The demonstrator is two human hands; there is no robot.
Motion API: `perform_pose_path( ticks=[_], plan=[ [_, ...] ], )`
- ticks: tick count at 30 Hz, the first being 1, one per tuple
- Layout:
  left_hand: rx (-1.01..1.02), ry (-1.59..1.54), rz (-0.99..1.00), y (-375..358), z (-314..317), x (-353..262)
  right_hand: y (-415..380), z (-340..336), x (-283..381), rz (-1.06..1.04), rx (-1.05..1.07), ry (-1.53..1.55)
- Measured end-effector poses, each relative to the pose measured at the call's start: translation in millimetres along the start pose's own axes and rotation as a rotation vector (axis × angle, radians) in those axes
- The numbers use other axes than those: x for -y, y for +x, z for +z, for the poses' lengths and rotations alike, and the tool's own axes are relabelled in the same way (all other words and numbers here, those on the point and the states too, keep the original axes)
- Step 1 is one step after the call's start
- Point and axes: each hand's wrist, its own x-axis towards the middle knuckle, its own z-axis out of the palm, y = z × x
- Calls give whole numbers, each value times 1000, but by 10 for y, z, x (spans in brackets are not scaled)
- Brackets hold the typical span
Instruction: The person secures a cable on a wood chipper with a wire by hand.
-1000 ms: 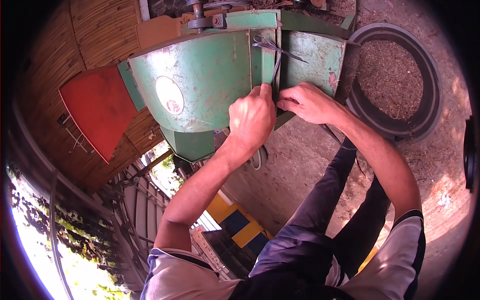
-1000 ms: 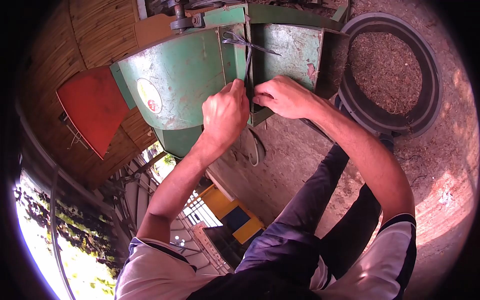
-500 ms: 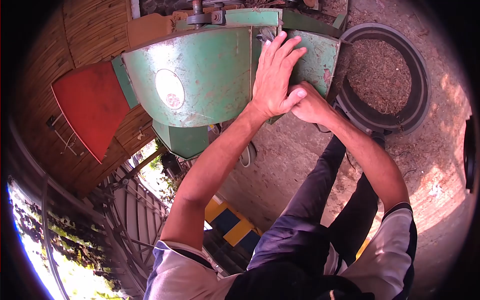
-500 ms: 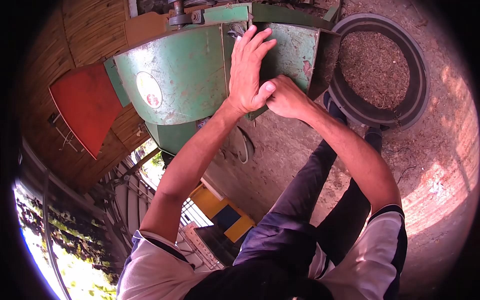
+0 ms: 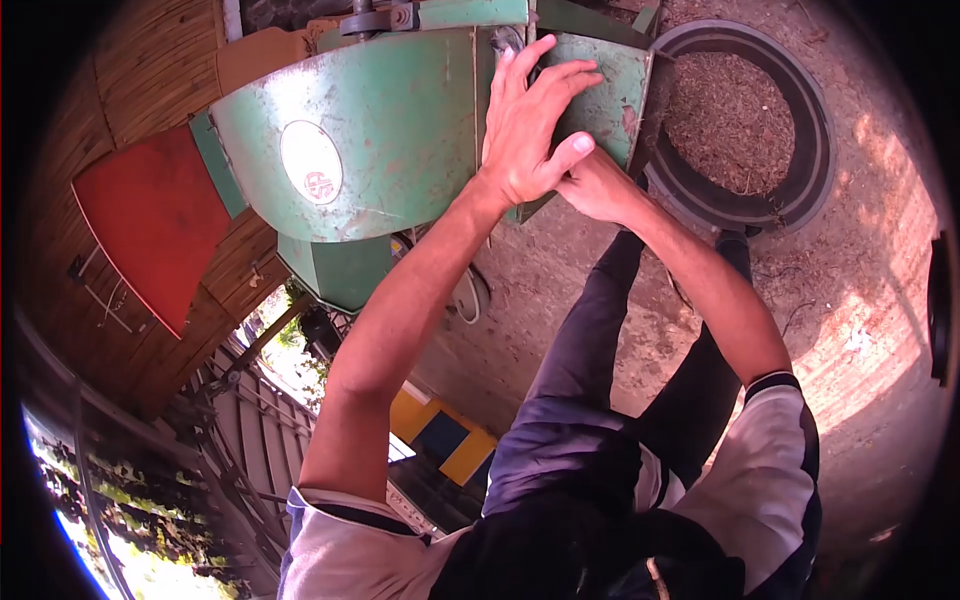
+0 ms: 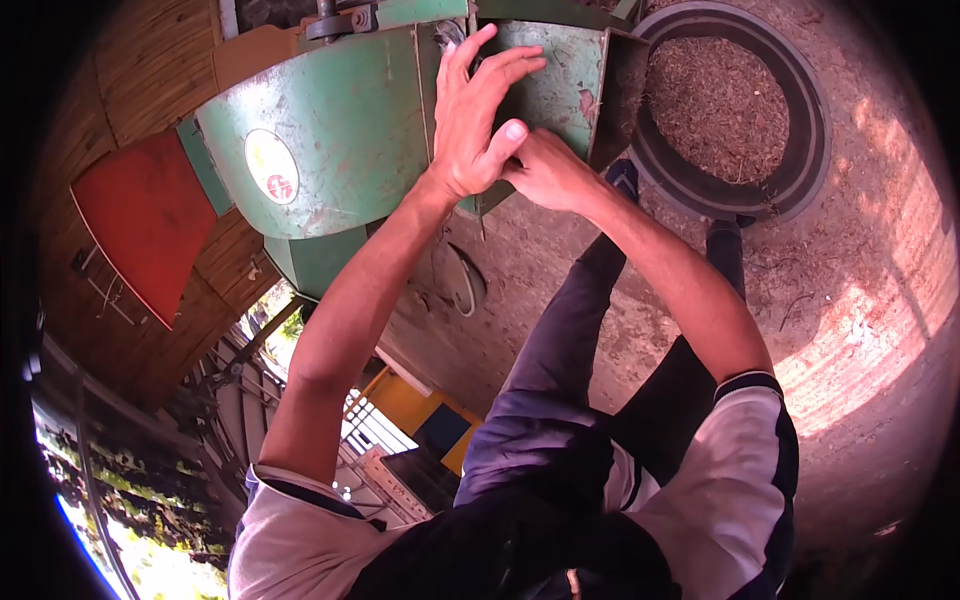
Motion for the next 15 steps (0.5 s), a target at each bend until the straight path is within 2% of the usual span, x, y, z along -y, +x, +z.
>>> perform_pose_path(
  ticks=[1,4,6,8,9,10,12,14,15],
  plan=[
    [-3,-7,-1,-7,12,5,-3,108,-75,-64,-111,36],
    [-15,-12,37,-44,-7,14,-61,238,-134,-67,-138,-15],
    [-21,-67,-29,-47,-11,-28,-80,258,-164,-87,-175,-56],
    [-85,-18,0,-154,6,-170,-74,232,-199,-94,-162,11],
    [-331,-10,-133,-273,109,-360,-76,226,-334,-5,-110,-29],
    [-579,-3,-256,-374,231,-549,-59,201,-304,-40,-87,5],
    [-719,-364,-589,-763,494,-1079,-30,85,-36,-113,-92,-8],
    [-918,-911,-1134,-918,757,-1370,13,37,174,120,-15,-181],
    [-935,-1017,-1364,-863,711,-1372,21,46,216,109,-23,-236]
  ],
)
